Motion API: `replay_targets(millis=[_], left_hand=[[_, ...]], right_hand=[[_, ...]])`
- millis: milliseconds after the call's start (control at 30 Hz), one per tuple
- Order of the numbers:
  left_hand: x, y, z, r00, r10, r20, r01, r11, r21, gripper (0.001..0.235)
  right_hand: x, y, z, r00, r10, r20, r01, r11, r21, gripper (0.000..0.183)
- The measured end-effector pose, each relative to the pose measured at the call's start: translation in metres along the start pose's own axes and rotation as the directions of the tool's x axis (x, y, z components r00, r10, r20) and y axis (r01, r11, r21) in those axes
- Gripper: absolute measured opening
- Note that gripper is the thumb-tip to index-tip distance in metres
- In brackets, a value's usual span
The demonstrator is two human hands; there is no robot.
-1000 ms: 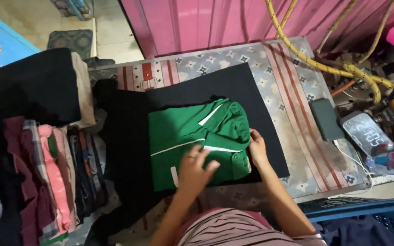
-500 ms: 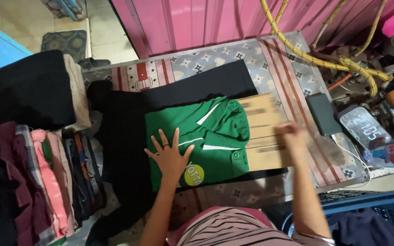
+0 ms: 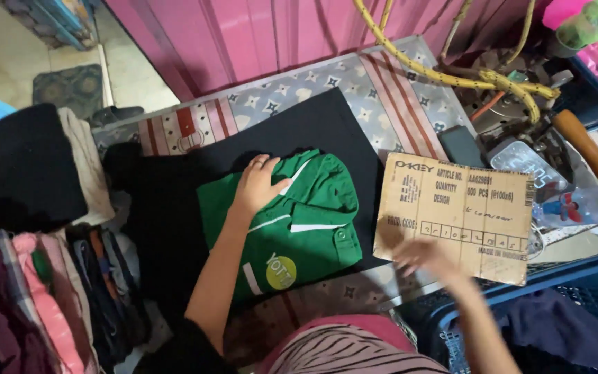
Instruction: The person folds a black t-shirt, a white t-shirt with a number 8, and a green t-shirt on a table. They use a cardboard template to assist in folding each shirt neatly before stacking them.
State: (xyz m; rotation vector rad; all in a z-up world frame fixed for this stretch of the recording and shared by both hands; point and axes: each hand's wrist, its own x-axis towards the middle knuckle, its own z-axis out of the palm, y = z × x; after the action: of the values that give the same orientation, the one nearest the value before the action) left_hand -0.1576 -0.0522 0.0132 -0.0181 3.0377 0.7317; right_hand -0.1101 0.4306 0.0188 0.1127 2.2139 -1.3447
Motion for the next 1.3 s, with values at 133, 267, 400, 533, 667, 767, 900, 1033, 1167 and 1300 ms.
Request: replay_targets(millis=[133, 267, 400, 533, 667, 767, 900, 1033, 1167, 1300], left_hand=[[0.037, 0.017, -0.031, 0.936, -0.081, 0.343, 0.126, 0.986, -0.112, 0.090], [0.062, 0.023, -0.036, 0.856, -0.152, 0.494, 0.250, 0.958, -0.138, 0.094], [0.086, 0.033, -0.044, 0.693, -0.152, 0.704, 0.280, 0.957, -0.069, 0.101], [0.097, 0.046, -0.049, 0.578, -0.143, 0.803, 0.240, 0.971, 0.000, 0.115], [0.090, 0.026, -0.022, 0.564, -0.105, 0.819, 0.413, 0.895, -0.169, 0.099], [0.083, 0.014, -0.020, 0.563, -0.046, 0.825, 0.474, 0.836, -0.277, 0.068], [0.038, 0.012, -0.078, 0.717, 0.013, 0.696, 0.484, 0.709, -0.512, 0.094], [-0.068, 0.036, -0.177, 0.952, 0.296, 0.075, -0.067, 0.441, -0.895, 0.022], [-0.167, 0.088, -0.244, 0.920, -0.100, -0.380, -0.283, 0.499, -0.819, 0.069], [-0.240, 0.151, -0.308, 0.510, -0.388, -0.768, -0.339, 0.730, -0.594, 0.030]], right_hand=[[-0.012, 0.008, 0.126, 0.951, 0.027, 0.307, -0.151, 0.909, 0.389, 0.070], [-0.008, -0.020, 0.155, 0.951, 0.296, 0.091, -0.286, 0.726, 0.626, 0.079], [0.008, -0.021, 0.152, 0.929, 0.361, 0.085, -0.365, 0.851, 0.377, 0.065], [0.046, 0.046, 0.165, 0.967, 0.251, -0.044, -0.254, 0.944, -0.212, 0.104], [0.032, 0.050, 0.188, 0.991, 0.077, -0.105, -0.075, 0.997, 0.026, 0.087], [0.042, 0.047, 0.196, 0.964, 0.244, -0.110, -0.084, 0.666, 0.741, 0.065], [0.137, 0.171, 0.177, 0.984, -0.114, -0.139, 0.142, 0.966, 0.217, 0.078], [0.177, 0.058, 0.121, 0.838, -0.545, -0.009, 0.545, 0.838, 0.008, 0.083], [0.083, -0.252, 0.106, 0.626, -0.779, -0.036, 0.711, 0.552, 0.435, 0.063], [-0.019, -0.443, 0.130, 0.366, -0.909, -0.200, 0.690, 0.121, 0.713, 0.049]])
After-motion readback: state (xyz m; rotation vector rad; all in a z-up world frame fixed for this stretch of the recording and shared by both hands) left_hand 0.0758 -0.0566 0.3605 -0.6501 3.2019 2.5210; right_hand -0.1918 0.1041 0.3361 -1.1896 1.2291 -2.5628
